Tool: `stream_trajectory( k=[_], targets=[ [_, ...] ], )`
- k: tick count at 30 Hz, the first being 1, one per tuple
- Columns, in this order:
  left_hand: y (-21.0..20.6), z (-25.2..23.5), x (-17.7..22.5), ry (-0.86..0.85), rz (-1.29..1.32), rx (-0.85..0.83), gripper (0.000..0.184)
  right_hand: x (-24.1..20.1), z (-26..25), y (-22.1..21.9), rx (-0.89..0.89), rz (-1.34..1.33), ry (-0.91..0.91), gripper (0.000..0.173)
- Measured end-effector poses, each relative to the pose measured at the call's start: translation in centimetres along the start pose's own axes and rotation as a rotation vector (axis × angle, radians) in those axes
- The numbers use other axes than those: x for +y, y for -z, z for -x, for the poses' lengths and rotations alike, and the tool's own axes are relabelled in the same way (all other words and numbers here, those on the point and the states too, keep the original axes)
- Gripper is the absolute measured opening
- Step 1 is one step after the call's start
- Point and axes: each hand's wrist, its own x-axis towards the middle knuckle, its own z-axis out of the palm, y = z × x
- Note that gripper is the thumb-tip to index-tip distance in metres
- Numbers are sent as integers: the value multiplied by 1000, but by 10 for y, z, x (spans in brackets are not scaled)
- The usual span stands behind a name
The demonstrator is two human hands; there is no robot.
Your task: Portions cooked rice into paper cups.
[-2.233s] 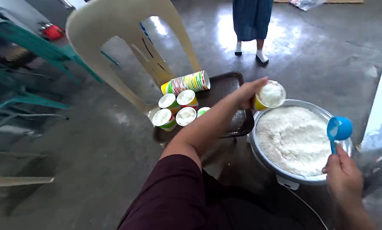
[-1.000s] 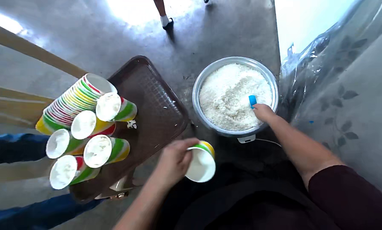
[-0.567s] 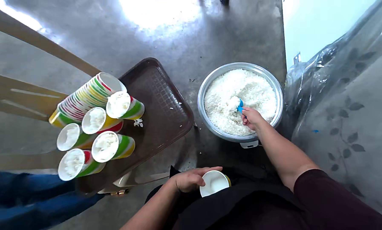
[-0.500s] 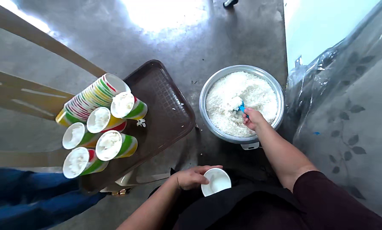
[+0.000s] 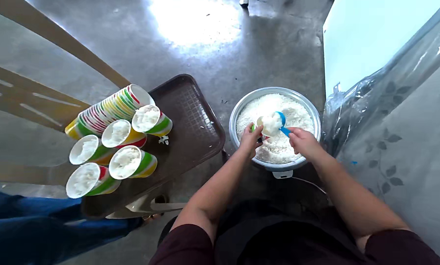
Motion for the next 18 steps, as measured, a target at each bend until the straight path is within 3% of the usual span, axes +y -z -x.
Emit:
stream_trajectory(
  k=[3, 6, 8, 11, 15, 18],
  targets=[
    [-13, 8, 3, -74, 76, 25, 61, -14, 9, -19, -70, 495, 111, 41],
    [-1, -1, 3, 59, 235, 91, 67, -9, 13, -33, -30, 700, 258, 41],
    [15, -5, 1, 191, 285, -16, 70, -2, 14, -34, -14, 745, 364, 41],
    [31, -1, -15, 216, 421, -204, 51, 13, 19, -35, 25, 754, 524, 40],
    [25, 14, -30, 205, 575, -204, 55, 38, 21, -39, 183, 650, 713, 38],
    [19, 10, -40, 272, 640, -137, 57, 45, 22, -41, 170, 605, 670, 37]
  ],
)
